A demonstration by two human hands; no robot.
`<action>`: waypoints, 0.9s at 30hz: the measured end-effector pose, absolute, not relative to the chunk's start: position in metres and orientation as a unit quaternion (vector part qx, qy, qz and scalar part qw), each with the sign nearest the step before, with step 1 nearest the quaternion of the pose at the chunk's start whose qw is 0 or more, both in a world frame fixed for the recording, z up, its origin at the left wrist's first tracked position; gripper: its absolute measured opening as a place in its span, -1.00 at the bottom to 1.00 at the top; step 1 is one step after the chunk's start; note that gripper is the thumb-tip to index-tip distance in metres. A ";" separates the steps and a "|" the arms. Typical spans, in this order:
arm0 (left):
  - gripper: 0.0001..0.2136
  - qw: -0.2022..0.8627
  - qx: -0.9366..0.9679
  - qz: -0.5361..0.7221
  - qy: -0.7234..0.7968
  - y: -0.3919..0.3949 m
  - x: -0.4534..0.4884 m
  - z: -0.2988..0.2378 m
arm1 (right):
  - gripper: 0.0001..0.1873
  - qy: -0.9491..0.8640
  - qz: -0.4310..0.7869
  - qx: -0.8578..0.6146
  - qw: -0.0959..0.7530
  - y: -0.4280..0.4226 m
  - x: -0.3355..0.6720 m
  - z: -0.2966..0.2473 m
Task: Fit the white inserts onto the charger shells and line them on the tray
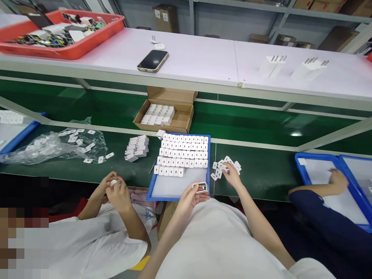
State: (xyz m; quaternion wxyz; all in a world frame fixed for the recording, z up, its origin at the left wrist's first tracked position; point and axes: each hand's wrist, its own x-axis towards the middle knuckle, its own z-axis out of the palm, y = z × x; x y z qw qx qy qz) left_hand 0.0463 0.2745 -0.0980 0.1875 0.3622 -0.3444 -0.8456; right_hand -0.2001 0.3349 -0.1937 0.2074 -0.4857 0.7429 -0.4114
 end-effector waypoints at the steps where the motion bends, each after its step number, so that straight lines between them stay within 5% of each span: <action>1: -0.46 0.185 0.365 -0.843 -0.349 0.273 0.046 -0.095 | -0.66 0.760 -0.397 -0.475 0.200 0.334 -0.212 -0.211; 6: -0.41 0.169 0.371 -0.830 -0.381 0.268 0.047 -0.075 | -0.74 0.783 -0.360 -0.473 0.179 0.336 -0.229 -0.261; 11: -0.44 0.191 0.337 -0.833 -0.395 0.266 0.049 -0.057 | -0.71 0.773 -0.397 -0.473 0.143 0.334 -0.222 -0.253; 16: -0.46 0.222 0.331 -0.822 -0.406 0.265 0.054 -0.045 | -0.68 0.734 -0.500 -0.451 0.091 0.336 -0.185 -0.173; 19: -0.43 0.228 0.328 -0.815 -0.419 0.267 0.056 -0.039 | -0.85 0.660 -0.552 -0.505 0.074 0.353 -0.145 -0.095; 23: -0.42 0.238 0.306 -0.801 -0.456 0.271 0.056 -0.033 | -0.41 0.501 -0.516 -0.694 -0.020 0.368 -0.109 -0.025; 27: -0.47 0.238 0.305 -0.789 -0.477 0.274 0.058 -0.027 | -0.34 0.491 -0.464 -0.736 -0.043 0.366 -0.103 -0.017</action>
